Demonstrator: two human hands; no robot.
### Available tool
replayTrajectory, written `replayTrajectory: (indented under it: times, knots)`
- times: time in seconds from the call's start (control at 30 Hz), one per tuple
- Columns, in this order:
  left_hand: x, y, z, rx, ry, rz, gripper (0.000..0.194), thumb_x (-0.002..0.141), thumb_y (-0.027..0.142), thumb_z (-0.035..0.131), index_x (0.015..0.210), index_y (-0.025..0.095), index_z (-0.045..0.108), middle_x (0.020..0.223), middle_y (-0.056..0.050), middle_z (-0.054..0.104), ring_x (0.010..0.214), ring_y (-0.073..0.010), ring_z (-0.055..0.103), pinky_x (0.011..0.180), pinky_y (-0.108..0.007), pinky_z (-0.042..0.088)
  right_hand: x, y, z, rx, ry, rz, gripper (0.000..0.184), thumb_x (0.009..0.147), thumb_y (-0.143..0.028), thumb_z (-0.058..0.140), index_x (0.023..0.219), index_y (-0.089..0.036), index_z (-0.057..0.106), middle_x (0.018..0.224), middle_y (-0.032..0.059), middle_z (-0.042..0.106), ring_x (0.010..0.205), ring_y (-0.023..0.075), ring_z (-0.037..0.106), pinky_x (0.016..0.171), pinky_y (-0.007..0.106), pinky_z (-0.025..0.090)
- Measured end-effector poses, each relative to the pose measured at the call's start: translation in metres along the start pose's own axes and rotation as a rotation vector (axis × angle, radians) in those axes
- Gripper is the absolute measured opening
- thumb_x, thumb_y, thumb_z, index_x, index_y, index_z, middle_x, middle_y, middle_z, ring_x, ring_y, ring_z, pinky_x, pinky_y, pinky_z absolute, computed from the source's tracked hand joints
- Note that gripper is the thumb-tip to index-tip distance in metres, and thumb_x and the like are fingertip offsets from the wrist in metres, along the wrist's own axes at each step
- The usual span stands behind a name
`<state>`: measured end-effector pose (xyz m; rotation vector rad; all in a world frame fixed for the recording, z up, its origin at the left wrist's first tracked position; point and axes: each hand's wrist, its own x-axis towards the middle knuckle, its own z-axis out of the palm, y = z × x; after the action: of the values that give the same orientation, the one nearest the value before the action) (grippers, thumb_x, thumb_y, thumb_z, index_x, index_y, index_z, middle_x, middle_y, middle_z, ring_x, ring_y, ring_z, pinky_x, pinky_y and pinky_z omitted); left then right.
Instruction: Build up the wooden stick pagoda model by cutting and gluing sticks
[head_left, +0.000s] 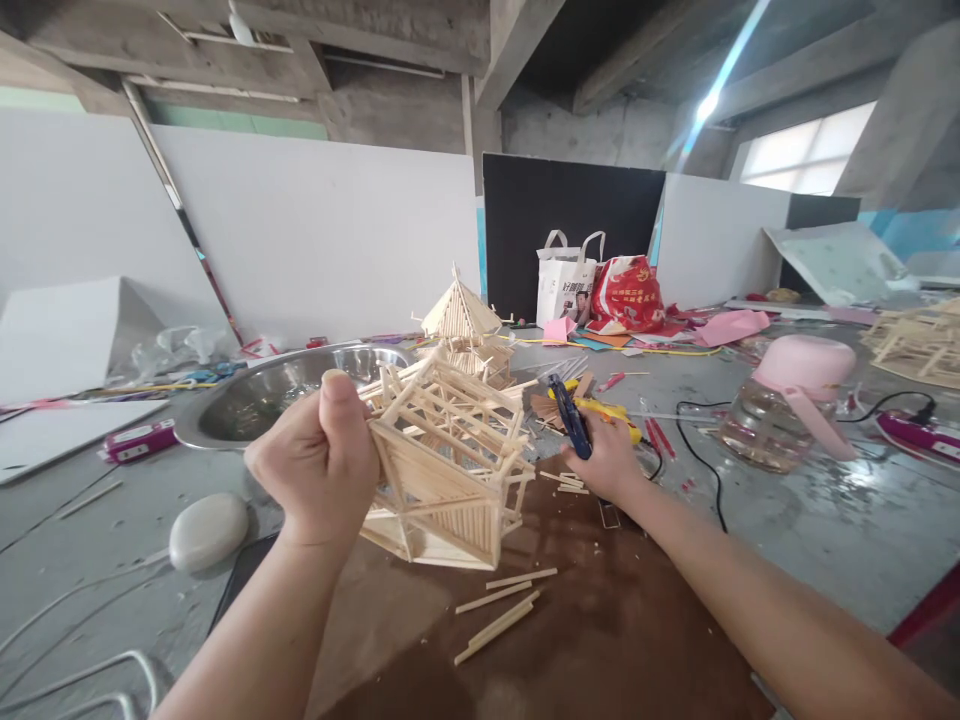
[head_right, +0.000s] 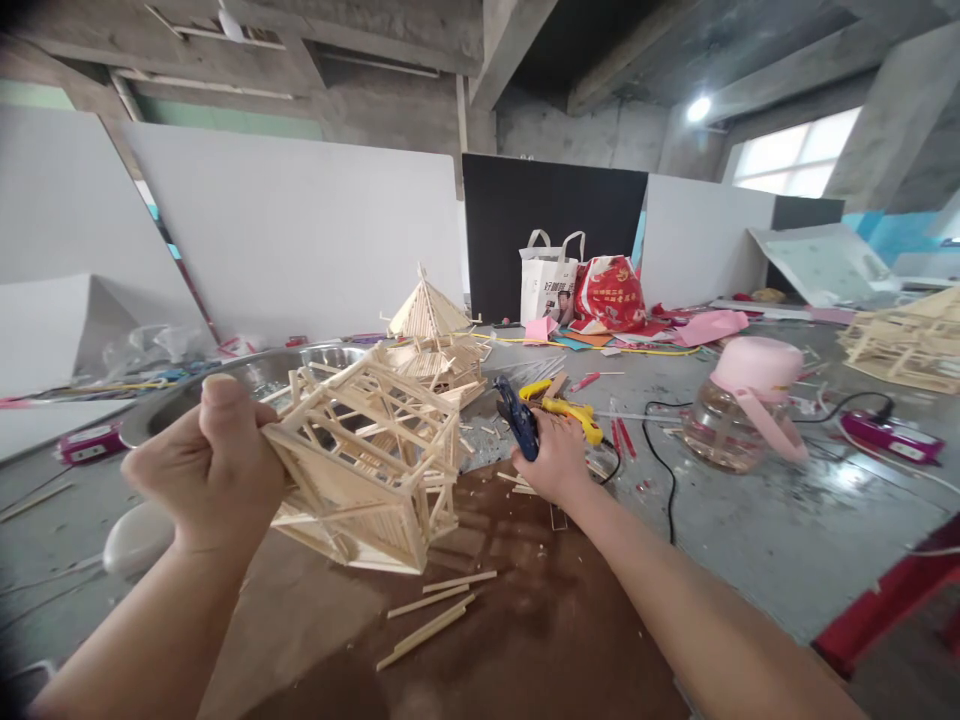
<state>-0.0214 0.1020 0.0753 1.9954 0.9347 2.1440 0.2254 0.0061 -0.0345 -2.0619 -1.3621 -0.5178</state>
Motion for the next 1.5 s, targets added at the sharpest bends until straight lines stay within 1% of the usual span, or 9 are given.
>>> replayTrajectory:
  times: [0.07,0.17,0.4,0.57,0.87,1.23,1.5]
  knots:
    - [-0.004,0.003,0.003,0.040,-0.017,-0.020,0.041,0.080,0.034,0.041,0.043,0.015,0.046,0.040,0.003,0.039,0.041,-0.0071,0.038,0.042,-0.023,0.028,-0.001,-0.001,0.000,-0.011,0.005,-0.016,0.050,0.067,-0.038,0.046,0.107,-0.007,0.047,0.099,0.0155,0.060,0.095,0.0278,0.051,0.085,0.041,0.028]
    - [-0.008,0.007,0.006,0.061,-0.046,-0.026,0.042,0.081,0.034,0.040,0.044,0.015,0.048,0.040,0.003,0.041,0.042,-0.0071,0.041,0.043,-0.023,0.030,-0.002,-0.001,0.000,-0.008,0.009,-0.049,0.050,0.068,-0.038,0.045,0.108,-0.007,0.046,0.102,0.0153,0.058,0.096,0.0280,0.050,0.085,0.041,0.028]
    - [-0.009,0.007,0.007,0.031,-0.031,0.021,0.043,0.081,0.031,0.039,0.042,0.015,0.046,0.039,0.003,0.041,0.040,-0.0067,0.039,0.042,-0.022,0.029,-0.003,-0.007,-0.003,-0.016,0.005,-0.090,0.048,0.070,-0.041,0.045,0.106,-0.009,0.046,0.101,0.0152,0.058,0.094,0.0278,0.050,0.084,0.042,0.028]
    - [-0.010,0.007,0.006,0.032,-0.055,0.074,0.041,0.081,0.028,0.040,0.043,0.015,0.046,0.040,0.003,0.043,0.041,-0.0069,0.041,0.043,-0.022,0.030,-0.003,-0.012,-0.005,-0.049,0.014,-0.084,0.047,0.070,-0.041,0.045,0.106,-0.012,0.046,0.102,0.0140,0.057,0.093,0.0279,0.050,0.083,0.040,0.029]
    - [-0.010,0.007,0.005,-0.007,-0.062,0.141,0.038,0.079,0.024,0.041,0.043,0.014,0.047,0.041,0.003,0.043,0.040,-0.0059,0.040,0.041,-0.021,0.029,-0.002,-0.024,-0.016,-0.070,-0.011,-0.049,0.044,0.069,-0.040,0.045,0.102,-0.011,0.049,0.093,0.0130,0.059,0.083,0.0273,0.052,0.079,0.040,0.027]
    - [-0.010,0.007,0.005,0.010,-0.066,0.172,0.037,0.079,0.024,0.042,0.043,0.015,0.046,0.040,0.003,0.041,0.040,-0.0064,0.039,0.042,-0.021,0.029,0.000,-0.025,-0.017,-0.113,-0.030,-0.031,0.035,0.068,-0.039,0.045,0.091,-0.015,0.053,0.079,0.0098,0.062,0.074,0.0250,0.054,0.075,0.038,0.029]
    - [-0.009,0.010,0.005,0.053,-0.091,0.185,0.037,0.080,0.025,0.041,0.045,0.015,0.047,0.041,0.004,0.040,0.039,-0.0057,0.038,0.042,-0.021,0.029,0.003,-0.028,-0.019,-0.127,-0.056,-0.042,0.025,0.067,-0.036,0.044,0.080,-0.016,0.053,0.076,0.0083,0.061,0.071,0.0228,0.054,0.070,0.035,0.031]
